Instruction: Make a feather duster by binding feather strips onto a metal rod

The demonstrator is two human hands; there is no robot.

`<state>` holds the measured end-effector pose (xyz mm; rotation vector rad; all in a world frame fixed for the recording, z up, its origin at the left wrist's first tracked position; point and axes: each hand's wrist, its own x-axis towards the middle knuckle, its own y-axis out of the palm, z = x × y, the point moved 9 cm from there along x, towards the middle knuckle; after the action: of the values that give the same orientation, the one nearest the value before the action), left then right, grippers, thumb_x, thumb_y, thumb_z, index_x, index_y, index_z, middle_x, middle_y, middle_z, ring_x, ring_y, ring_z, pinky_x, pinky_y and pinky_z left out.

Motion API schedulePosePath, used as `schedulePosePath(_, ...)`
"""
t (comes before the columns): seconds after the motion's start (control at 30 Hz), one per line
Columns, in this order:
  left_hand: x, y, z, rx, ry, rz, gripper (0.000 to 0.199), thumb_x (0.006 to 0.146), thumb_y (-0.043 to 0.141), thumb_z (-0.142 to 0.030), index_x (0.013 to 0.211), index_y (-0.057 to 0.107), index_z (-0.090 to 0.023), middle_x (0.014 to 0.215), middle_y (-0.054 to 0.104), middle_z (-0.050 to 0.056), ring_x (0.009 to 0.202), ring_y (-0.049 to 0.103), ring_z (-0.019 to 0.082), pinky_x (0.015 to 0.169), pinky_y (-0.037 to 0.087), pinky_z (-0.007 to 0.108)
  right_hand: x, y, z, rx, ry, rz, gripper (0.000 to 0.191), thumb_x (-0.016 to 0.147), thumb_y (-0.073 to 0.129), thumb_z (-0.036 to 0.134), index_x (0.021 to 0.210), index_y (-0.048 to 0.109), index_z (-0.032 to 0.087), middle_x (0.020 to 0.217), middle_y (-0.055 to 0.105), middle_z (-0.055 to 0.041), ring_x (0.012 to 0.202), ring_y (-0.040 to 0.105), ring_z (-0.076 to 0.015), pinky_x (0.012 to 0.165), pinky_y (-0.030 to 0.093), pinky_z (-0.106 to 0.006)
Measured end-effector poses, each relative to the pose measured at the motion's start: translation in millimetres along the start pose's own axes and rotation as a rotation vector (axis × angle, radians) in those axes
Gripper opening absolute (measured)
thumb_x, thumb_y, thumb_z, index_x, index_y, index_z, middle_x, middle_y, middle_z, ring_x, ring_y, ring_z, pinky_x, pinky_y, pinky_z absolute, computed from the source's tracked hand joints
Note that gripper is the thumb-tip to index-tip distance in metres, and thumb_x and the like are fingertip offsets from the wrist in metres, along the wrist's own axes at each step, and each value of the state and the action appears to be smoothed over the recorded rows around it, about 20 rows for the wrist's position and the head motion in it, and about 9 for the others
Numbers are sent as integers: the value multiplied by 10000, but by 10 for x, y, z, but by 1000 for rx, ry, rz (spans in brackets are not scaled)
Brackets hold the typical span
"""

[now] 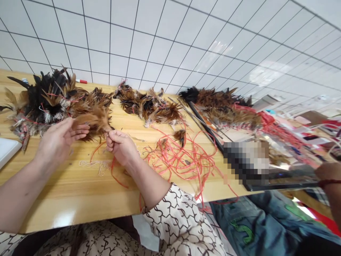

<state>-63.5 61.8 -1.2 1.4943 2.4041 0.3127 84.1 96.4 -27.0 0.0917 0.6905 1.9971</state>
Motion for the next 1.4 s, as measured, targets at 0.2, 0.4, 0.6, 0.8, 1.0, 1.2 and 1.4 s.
schedulePosePath(0.2,-109,215,161,118,-81,154,297,425,777,-213,697,690,-129,584,660,10,551,563,94,593,452,219,-67,141,-150,213,209,58,198,844,477,152,654,534,138,513,334,48,461,285,-54,448,250,-162)
schedulePosePath(0.4,-156,275,224,82,-91,173,233,404,807,-228,584,688,-142,585,659,11,577,568,115,619,465,252,-120,245,-289,176,260,129,201,822,507,159,622,483,154,495,381,42,448,286,-58,449,240,-173)
schedulePosePath(0.6,-176,299,216,32,-136,194,243,399,824,-254,549,672,-139,597,671,27,570,574,118,617,474,257,-117,274,-312,150,258,159,132,744,590,170,639,512,152,482,407,50,442,287,-53,450,227,-179)
schedulePosePath(0.8,-177,244,122,97,-45,154,233,481,805,-302,587,664,-149,586,642,7,533,533,103,549,443,237,-102,287,-299,94,207,158,118,676,638,187,611,548,149,468,430,48,444,298,-51,447,223,-188)
schedulePosePath(1.0,-140,210,-16,231,110,181,250,597,717,-302,467,547,-173,461,494,-37,469,426,82,485,347,221,-108,293,-280,43,169,160,135,648,663,226,599,560,155,450,426,59,429,290,-47,442,224,-194)
schedulePosePath(1.2,-122,202,-103,325,163,221,293,631,681,-292,434,490,-187,441,469,-31,455,415,94,474,333,237,-94,163,-106,-78,31,37,124,642,685,251,720,634,170,636,586,13,535,455,-67,473,317,-193)
schedulePosePath(1.4,-122,212,-114,338,152,238,277,600,691,-284,438,490,-182,427,466,-36,413,382,84,427,305,231,-150,135,186,-209,-222,10,313,653,705,247,961,651,232,947,640,-6,662,503,-77,531,378,-202)
